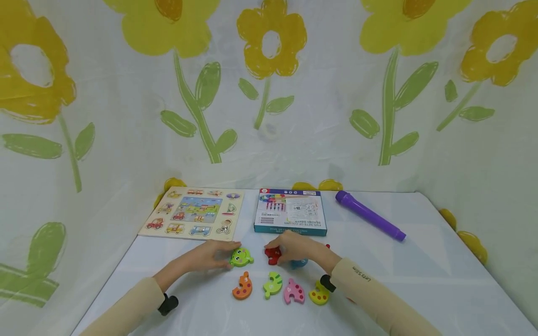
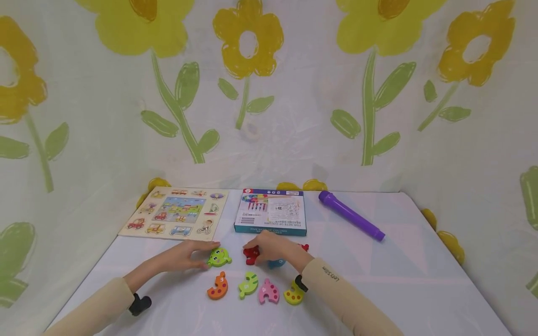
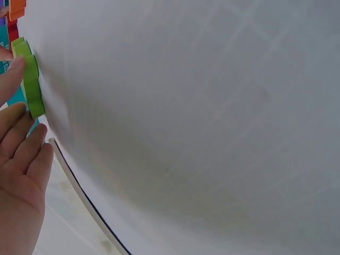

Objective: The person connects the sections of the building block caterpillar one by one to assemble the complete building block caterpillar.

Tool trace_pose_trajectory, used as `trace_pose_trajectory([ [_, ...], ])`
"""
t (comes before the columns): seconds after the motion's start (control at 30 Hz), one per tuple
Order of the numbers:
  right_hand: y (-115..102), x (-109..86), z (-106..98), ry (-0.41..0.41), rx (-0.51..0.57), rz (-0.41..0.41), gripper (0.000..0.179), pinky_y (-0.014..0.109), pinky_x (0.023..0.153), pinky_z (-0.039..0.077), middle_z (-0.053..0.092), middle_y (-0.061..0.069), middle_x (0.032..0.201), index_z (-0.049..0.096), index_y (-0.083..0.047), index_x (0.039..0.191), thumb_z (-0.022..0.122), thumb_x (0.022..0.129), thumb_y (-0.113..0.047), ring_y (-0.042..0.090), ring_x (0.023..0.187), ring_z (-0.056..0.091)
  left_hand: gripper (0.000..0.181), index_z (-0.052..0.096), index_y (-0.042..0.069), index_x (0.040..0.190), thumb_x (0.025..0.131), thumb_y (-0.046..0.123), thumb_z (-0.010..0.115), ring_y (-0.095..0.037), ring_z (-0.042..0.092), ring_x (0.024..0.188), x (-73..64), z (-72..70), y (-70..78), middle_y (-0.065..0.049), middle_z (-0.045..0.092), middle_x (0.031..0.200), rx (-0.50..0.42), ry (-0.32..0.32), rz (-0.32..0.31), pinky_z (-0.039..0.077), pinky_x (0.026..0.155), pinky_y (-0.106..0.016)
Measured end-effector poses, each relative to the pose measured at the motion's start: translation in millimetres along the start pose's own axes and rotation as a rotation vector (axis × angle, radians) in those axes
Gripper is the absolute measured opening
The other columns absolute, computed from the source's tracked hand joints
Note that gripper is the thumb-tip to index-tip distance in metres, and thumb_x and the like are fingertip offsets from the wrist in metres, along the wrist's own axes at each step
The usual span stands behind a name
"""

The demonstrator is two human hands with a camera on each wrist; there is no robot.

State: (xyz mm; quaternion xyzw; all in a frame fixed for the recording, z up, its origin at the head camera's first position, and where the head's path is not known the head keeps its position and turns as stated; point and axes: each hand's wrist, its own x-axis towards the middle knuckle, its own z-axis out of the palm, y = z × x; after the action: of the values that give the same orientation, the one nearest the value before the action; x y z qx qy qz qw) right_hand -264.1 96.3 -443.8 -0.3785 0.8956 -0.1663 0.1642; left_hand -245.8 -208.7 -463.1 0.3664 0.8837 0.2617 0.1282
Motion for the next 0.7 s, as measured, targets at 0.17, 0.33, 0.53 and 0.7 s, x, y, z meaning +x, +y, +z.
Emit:
trace_pose_trajectory([
  [0.17,0.2,0.5,1.1,0.01,0.017,0.0,0.051,0.013,0.075,0.048,0.068,-0.007,0.113,0.064,-0.019,0.129,0.079,0.08,-0.023,0.004,0.087,0.054,0.063,0.053,0.006,0.137,0.083,0.029,0.075,-0.027,0.044,0.133,-1.9,2.0,1.1,-0.007,0.05,0.142,-0.021,0.025,-0.021,0.036,0.109,-0.043],
  [0.33,-5.0,1.4,-0.2,0.012,0.035,-0.015,0.051,0.014,0.074,0.049,0.068,-0.007,0.114,0.064,-0.018,0.129,0.079,0.081,-0.024,0.006,0.089,0.054,0.063,0.054,0.007,0.137,0.082,0.029,0.076,-0.027,0.044,0.133,-1.6,1.3,4.6,-0.006,0.051,0.141,-0.026,0.031,-0.05,0.036,0.109,-0.044],
  [0.53,-14.8,5.2,-2.0,0.028,0.039,-0.012,0.052,0.014,0.077,0.049,0.066,-0.009,0.118,0.064,-0.018,0.129,0.079,0.081,-0.026,0.003,0.092,0.054,0.061,0.057,0.009,0.135,0.081,0.029,0.077,-0.027,0.044,0.133,0.0,-0.1,8.6,-0.006,0.054,0.139,-0.017,0.04,-0.087,0.036,0.109,-0.045],
  [0.7,-21.1,11.6,1.7,0.045,0.033,-0.042,0.052,0.012,0.076,0.048,0.066,-0.008,0.121,0.064,-0.017,0.129,0.079,0.081,-0.028,0.003,0.09,0.055,0.06,0.058,0.009,0.134,0.081,0.029,0.077,-0.029,0.043,0.133,-1.6,1.7,9.9,-0.007,0.054,0.139,-0.018,0.037,-0.108,0.036,0.109,-0.046],
])
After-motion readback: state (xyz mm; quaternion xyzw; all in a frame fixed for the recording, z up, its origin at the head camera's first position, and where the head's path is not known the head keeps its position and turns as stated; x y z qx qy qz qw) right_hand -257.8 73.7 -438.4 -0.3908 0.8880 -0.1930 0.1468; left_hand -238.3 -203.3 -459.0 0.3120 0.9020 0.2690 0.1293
